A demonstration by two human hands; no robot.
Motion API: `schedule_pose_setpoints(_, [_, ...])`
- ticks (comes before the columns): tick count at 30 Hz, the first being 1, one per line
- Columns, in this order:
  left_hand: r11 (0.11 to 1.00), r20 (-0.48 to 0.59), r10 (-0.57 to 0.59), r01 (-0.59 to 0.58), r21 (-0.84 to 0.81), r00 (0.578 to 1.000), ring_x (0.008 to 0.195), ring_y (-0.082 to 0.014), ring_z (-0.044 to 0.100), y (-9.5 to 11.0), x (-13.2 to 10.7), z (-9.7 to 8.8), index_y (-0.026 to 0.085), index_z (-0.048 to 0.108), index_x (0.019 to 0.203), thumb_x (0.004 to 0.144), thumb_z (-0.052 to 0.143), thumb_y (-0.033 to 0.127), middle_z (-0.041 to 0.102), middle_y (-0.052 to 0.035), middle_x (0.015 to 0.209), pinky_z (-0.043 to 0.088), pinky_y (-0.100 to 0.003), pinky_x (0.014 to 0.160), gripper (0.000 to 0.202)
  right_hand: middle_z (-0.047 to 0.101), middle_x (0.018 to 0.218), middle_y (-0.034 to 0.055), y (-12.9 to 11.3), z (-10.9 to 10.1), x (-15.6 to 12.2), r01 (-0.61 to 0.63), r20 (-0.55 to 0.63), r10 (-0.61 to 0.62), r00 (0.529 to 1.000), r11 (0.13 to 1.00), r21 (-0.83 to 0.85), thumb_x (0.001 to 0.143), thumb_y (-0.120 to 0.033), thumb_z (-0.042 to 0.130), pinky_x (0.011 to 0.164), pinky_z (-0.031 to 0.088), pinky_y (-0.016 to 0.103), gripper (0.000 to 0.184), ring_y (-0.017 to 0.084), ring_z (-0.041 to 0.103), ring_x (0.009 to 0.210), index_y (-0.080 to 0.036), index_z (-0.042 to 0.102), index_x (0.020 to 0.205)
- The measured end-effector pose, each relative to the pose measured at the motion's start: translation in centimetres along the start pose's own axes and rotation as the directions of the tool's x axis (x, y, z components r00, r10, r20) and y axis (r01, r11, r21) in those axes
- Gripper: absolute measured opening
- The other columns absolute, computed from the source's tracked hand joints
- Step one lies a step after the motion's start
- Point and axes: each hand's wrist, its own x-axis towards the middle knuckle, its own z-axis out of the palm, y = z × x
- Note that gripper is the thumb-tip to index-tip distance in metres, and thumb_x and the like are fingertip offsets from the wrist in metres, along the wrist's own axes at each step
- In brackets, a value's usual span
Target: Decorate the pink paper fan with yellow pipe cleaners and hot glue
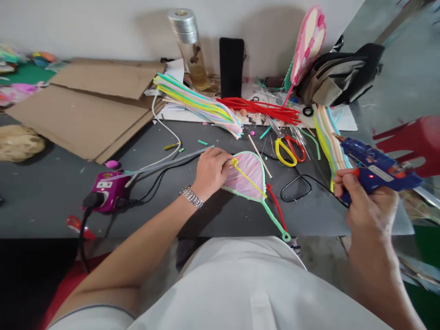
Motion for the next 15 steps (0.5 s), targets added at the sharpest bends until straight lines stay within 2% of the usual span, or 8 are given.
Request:
schedule_pose_setpoints(3, [0.992, 0.033, 0.103, -0.105, 0.075, 0.994, 0.092, -0.0258, 0.061, 0.0, -0.6, -0.3, 0.019, 0.076, 0.109, 0.101, 0.046, 0.019, 0.073, -0.0100, 0.104, 0.047, -0.042, 0.085, 0.031, 0.064, 0.064, -0.0009, -0.2, -0.3, 0.1, 0.016, -0.036, -0.012, 0.999, 0.994, 0.111, 0.080, -0.036, 0.081, 0.056, 0.046, 0.033, 0.019, 0.013, 0.055, 0.049, -0.018, 0.076, 0.083])
schedule_pose_setpoints(8, [0.960, 0.131, 0.155, -0.180, 0.214, 0.979, 0.105, -0.0296, 0.059, 0.8, -1.3, -0.3, 0.020, 0.073, 0.116, 0.103, 0.045, 0.016, 0.073, -0.0104, 0.118, 0.042, -0.043, 0.079, 0.031, 0.065, 0.064, 0.0004, -0.1, -0.4, 0.2, -0.005, -0.080, 0.018, 0.997, 0.988, 0.154, 0.078, -0.033, 0.083, 0.052, 0.044, 0.032, 0.018, 0.012, 0.054, 0.047, -0.016, 0.076, 0.081])
schedule_pose_setpoints(11, [0.952, 0.157, 0.167, -0.201, 0.231, 0.973, 0.110, -0.0298, 0.058, 1.2, -1.3, -0.3, 0.019, 0.072, 0.117, 0.105, 0.042, 0.016, 0.073, -0.0106, 0.121, 0.040, -0.045, 0.081, 0.032, 0.065, 0.066, 0.0006, -0.1, -0.2, 0.1, 0.011, -0.070, -0.001, 0.998, 0.989, 0.147, 0.080, -0.031, 0.081, 0.053, 0.043, 0.032, 0.015, 0.012, 0.054, 0.048, -0.016, 0.077, 0.083])
schedule_pose_setpoints(15, [0.961, 0.187, 0.134, -0.174, 0.215, 0.973, 0.108, -0.0295, 0.057, 1.5, -1.1, -0.2, 0.020, 0.073, 0.109, 0.106, 0.040, 0.018, 0.074, -0.0102, 0.114, 0.038, -0.045, 0.081, 0.033, 0.066, 0.068, 0.0012, -0.2, 0.0, 0.2, 0.016, -0.063, -0.007, 0.998, 0.991, 0.134, 0.081, -0.030, 0.080, 0.053, 0.044, 0.031, 0.015, 0.011, 0.055, 0.048, -0.015, 0.076, 0.083])
